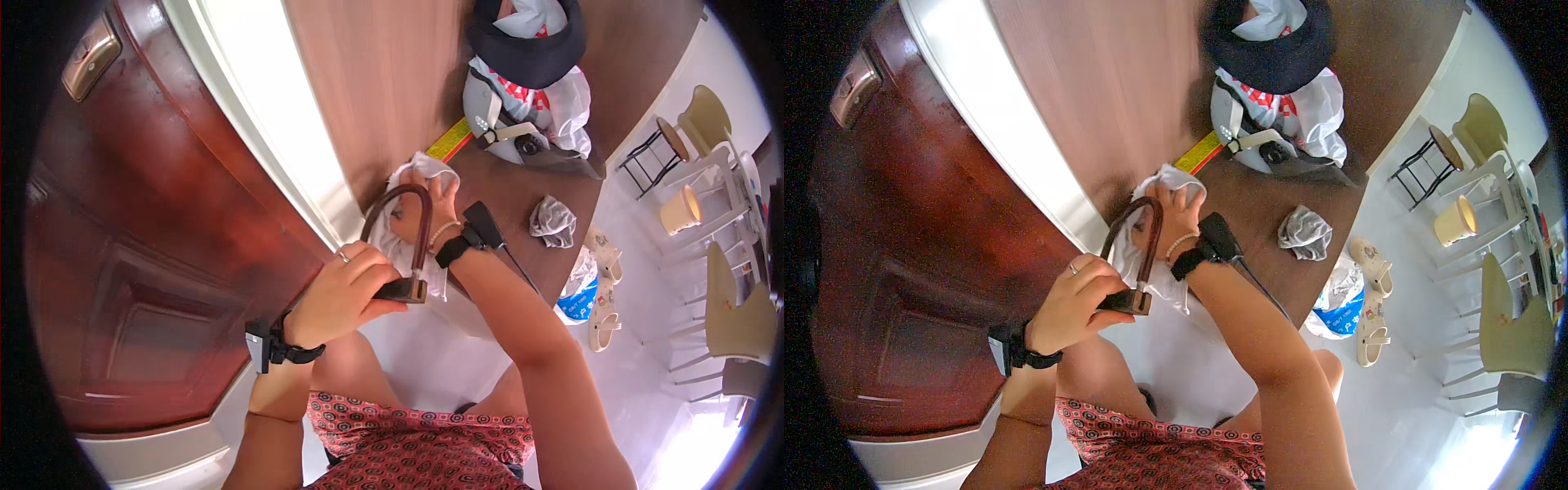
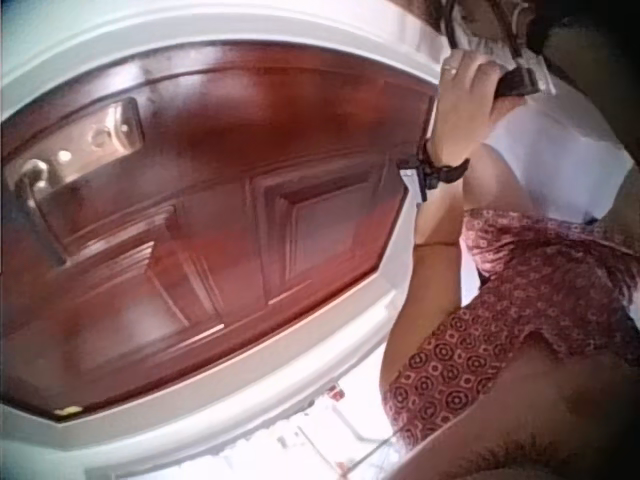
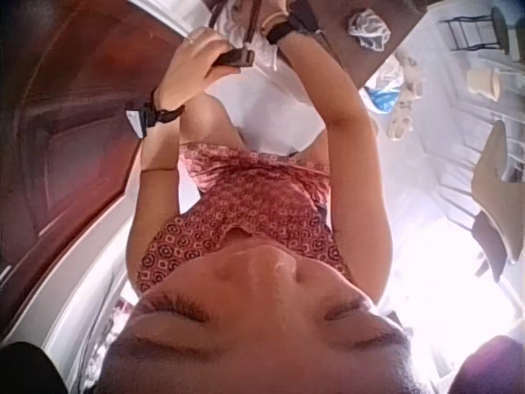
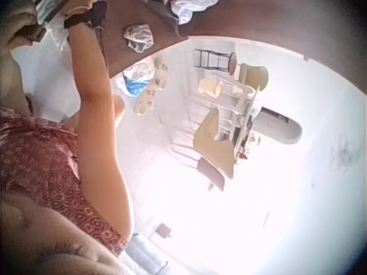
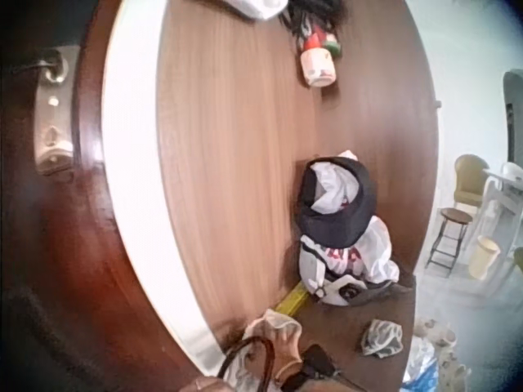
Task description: The recorder is cleaning a wooden shelf/table using a white cloth.
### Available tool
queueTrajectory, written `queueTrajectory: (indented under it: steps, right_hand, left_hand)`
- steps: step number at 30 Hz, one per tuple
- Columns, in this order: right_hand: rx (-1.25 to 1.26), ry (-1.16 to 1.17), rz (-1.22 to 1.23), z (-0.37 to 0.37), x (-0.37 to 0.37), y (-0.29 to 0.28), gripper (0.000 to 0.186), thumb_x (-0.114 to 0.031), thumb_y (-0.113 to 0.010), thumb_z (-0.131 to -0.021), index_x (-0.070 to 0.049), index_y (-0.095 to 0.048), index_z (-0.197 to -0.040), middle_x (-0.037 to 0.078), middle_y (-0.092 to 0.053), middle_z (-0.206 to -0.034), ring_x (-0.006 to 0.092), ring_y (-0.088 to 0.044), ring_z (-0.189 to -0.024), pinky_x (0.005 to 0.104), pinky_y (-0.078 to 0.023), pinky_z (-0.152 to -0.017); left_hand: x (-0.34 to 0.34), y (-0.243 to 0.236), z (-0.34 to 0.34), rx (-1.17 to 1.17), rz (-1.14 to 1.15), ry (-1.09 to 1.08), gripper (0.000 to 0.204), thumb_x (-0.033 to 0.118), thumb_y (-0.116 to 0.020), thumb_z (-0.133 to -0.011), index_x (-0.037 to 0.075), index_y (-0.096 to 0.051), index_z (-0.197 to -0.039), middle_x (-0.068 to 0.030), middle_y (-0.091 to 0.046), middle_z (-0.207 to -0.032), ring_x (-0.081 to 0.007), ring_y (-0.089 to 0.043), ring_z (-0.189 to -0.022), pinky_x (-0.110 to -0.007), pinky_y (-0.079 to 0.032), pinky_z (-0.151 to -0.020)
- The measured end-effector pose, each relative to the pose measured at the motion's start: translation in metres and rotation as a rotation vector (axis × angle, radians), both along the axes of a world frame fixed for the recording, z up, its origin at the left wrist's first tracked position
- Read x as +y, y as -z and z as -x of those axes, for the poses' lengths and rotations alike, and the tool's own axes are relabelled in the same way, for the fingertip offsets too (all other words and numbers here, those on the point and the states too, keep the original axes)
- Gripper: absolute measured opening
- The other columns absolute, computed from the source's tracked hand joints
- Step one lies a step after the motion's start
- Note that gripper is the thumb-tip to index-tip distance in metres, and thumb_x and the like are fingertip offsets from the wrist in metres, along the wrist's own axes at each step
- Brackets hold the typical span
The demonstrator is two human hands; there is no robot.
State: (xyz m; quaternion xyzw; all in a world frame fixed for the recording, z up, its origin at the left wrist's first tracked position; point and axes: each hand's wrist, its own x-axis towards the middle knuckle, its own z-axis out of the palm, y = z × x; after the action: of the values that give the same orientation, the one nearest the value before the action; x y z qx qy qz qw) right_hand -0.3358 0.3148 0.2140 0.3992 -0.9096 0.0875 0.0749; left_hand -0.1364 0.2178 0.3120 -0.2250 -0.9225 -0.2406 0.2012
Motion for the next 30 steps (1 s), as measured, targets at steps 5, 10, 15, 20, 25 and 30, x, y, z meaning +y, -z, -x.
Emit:
queueTrajectory:
  steps: [5, 10, 15, 20, 25, 30]
  right_hand:
    - [-0.206, -0.442, 0.136, -0.015, 0.011, -0.007, 0.065, -0.038, -0.069, -0.079, 0.003, -0.058, -0.128, 0.023, -0.052, -0.131, 0.0393, -0.048, -0.125, 0.0455, -0.038, -0.110]
    - [-0.093, -0.265, 0.332, -0.006, 0.017, -0.014, 0.060, -0.035, -0.075, -0.069, -0.001, -0.063, -0.116, 0.024, -0.055, -0.129, 0.0379, -0.053, -0.120, 0.0452, -0.045, -0.103]
    - [-0.047, -0.266, 0.172, 0.002, 0.006, -0.022, 0.062, -0.042, -0.072, -0.076, 0.001, -0.062, -0.119, 0.021, -0.055, -0.134, 0.0373, -0.048, -0.130, 0.0448, -0.038, -0.112]
    - [-0.169, -0.795, 0.199, -0.011, 0.048, -0.005, 0.052, -0.026, -0.068, -0.082, -0.010, -0.061, -0.130, 0.015, -0.056, -0.137, 0.0359, -0.048, -0.133, 0.0466, -0.036, -0.116]
    - [-0.073, -0.565, 0.057, 0.005, 0.113, -0.025, 0.059, -0.026, -0.067, -0.083, -0.014, -0.055, -0.140, 0.015, -0.045, -0.151, 0.0388, -0.044, -0.137, 0.0570, -0.028, -0.118]
    - [0.033, 0.021, -0.071, -0.004, 0.087, -0.023, 0.065, -0.037, -0.067, -0.083, -0.015, -0.052, -0.143, 0.015, -0.040, -0.156, 0.0415, -0.039, -0.141, 0.0675, -0.023, -0.115]
  left_hand:
    - [-0.012, 0.005, -0.005, 0.028, -0.016, -0.127, 0.042, 0.025, -0.085, -0.069, 0.002, -0.062, -0.097, -0.0112, -0.058, -0.097, -0.0345, -0.057, -0.092, -0.044, -0.048, -0.083]
    - [-0.013, 0.004, 0.008, 0.030, 0.029, -0.140, 0.041, 0.025, -0.083, -0.072, 0.003, -0.062, -0.099, -0.0111, -0.058, -0.098, -0.0342, -0.057, -0.095, -0.044, -0.047, -0.085]
    - [-0.004, 0.011, 0.020, 0.082, 0.017, -0.130, 0.043, 0.027, -0.085, -0.071, 0.001, -0.062, -0.097, -0.0122, -0.059, -0.099, -0.0350, -0.057, -0.094, -0.044, -0.047, -0.084]
    - [-0.001, 0.019, 0.005, 0.050, 0.010, -0.137, 0.042, 0.025, -0.085, -0.070, 0.002, -0.061, -0.096, -0.0118, -0.059, -0.097, -0.0351, -0.057, -0.093, -0.044, -0.047, -0.083]
    - [0.008, 0.008, -0.026, 0.014, 0.010, -0.110, 0.040, 0.029, -0.081, -0.073, 0.005, -0.061, -0.098, -0.0083, -0.060, -0.098, -0.0304, -0.057, -0.094, -0.042, -0.046, -0.088]
    - [0.018, 0.006, -0.048, -0.052, 0.060, -0.091, 0.037, 0.030, -0.082, -0.072, 0.007, -0.063, -0.095, -0.0051, -0.060, -0.095, -0.0255, -0.058, -0.094, -0.039, -0.047, -0.087]
